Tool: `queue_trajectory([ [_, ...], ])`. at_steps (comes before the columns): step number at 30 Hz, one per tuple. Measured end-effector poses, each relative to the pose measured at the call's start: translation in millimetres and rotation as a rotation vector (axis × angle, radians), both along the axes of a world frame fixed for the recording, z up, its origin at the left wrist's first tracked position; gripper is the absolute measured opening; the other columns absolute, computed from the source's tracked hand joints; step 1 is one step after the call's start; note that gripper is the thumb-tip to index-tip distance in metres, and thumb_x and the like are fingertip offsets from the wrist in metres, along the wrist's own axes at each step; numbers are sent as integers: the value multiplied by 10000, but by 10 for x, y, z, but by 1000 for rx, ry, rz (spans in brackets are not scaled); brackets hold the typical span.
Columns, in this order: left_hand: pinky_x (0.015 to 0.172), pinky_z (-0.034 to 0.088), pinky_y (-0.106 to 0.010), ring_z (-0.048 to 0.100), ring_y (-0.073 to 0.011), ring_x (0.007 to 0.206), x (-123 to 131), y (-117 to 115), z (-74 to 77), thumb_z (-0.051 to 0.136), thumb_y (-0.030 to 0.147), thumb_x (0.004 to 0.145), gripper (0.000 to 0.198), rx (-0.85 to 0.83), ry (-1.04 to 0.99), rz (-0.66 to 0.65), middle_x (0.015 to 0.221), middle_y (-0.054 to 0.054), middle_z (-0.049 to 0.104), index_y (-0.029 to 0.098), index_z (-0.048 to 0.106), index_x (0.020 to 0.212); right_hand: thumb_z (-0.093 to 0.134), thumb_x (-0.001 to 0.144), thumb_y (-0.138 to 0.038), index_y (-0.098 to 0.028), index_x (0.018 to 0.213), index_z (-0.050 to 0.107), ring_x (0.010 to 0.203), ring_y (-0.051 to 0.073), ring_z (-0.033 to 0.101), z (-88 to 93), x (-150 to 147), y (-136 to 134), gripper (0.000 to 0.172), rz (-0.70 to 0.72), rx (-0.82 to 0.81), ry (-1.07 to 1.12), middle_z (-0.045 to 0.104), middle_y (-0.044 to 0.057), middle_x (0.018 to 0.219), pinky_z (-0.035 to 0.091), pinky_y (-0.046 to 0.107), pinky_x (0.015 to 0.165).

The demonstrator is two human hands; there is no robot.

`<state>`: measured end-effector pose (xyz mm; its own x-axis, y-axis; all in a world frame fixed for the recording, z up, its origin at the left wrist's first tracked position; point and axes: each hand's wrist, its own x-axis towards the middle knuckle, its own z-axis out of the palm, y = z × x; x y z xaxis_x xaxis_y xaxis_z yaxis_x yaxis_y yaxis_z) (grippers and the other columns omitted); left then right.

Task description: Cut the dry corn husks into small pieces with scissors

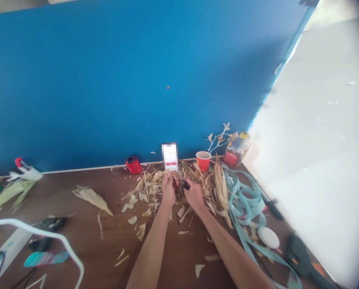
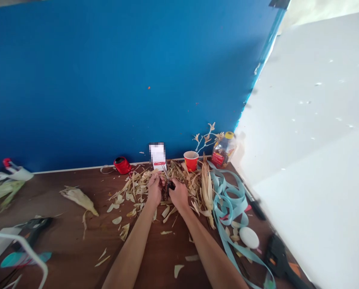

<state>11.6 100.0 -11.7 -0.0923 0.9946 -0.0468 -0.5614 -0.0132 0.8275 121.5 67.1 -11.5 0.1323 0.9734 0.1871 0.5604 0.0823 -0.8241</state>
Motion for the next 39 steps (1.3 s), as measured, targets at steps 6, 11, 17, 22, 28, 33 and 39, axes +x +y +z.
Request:
queue_trajectory([
  [6, 520, 356, -211, 483, -80, 540, -10, 13, -17, 668, 437, 757, 340, -27, -36, 36, 653, 3, 561, 144, 607, 918, 537, 760, -177, -238, 1029, 673, 852, 189, 666, 17, 8, -6, 307, 5, 17, -1, 724, 26, 929, 486, 266, 781],
  [11, 481, 313, -201, 459, -70, 503, -6, 13, -29, 649, 409, 774, 303, -6, -15, 37, 608, 13, 538, 137, 614, 903, 534, 765, -197, -233, 1033, 672, 824, 190, 665, 20, 9, -10, 304, 12, 16, 6, 724, 27, 910, 485, 267, 751],
  [17, 445, 274, -200, 418, -62, 447, -14, -10, 8, 639, 368, 773, 299, 28, 11, 3, 568, 28, 506, 133, 614, 956, 513, 755, -189, -232, 1012, 672, 784, 186, 659, 12, 11, -8, 304, 11, 24, -7, 722, 20, 879, 471, 257, 703],
  [22, 422, 263, -202, 411, -64, 424, -7, -21, 15, 640, 377, 754, 283, 22, 40, 2, 552, 28, 512, 141, 601, 905, 504, 750, -187, -231, 1007, 673, 809, 187, 657, 31, 16, -15, 311, 29, 32, -3, 720, 23, 893, 470, 256, 725],
  [28, 409, 230, -199, 377, -57, 401, 6, -25, 19, 626, 407, 767, 270, 23, 57, 12, 520, 42, 481, 152, 567, 835, 509, 738, -178, -228, 1024, 673, 820, 186, 661, 29, 13, -9, 333, 28, 29, 14, 722, 26, 901, 481, 259, 755],
  [33, 403, 192, -195, 322, -44, 390, 2, -27, -2, 615, 430, 787, 281, 48, 65, 14, 506, 53, 441, 159, 546, 818, 508, 739, -171, -220, 1037, 669, 840, 186, 663, 21, 16, -5, 342, 32, 28, 3, 722, 30, 924, 479, 256, 760],
  [39, 399, 183, -196, 300, -46, 386, 0, -33, -10, 628, 450, 784, 306, 80, 88, -6, 489, 57, 413, 156, 563, 842, 502, 753, -182, -223, 1025, 669, 810, 182, 661, 46, 11, -18, 322, 25, 15, -1, 721, 26, 902, 475, 253, 731],
])
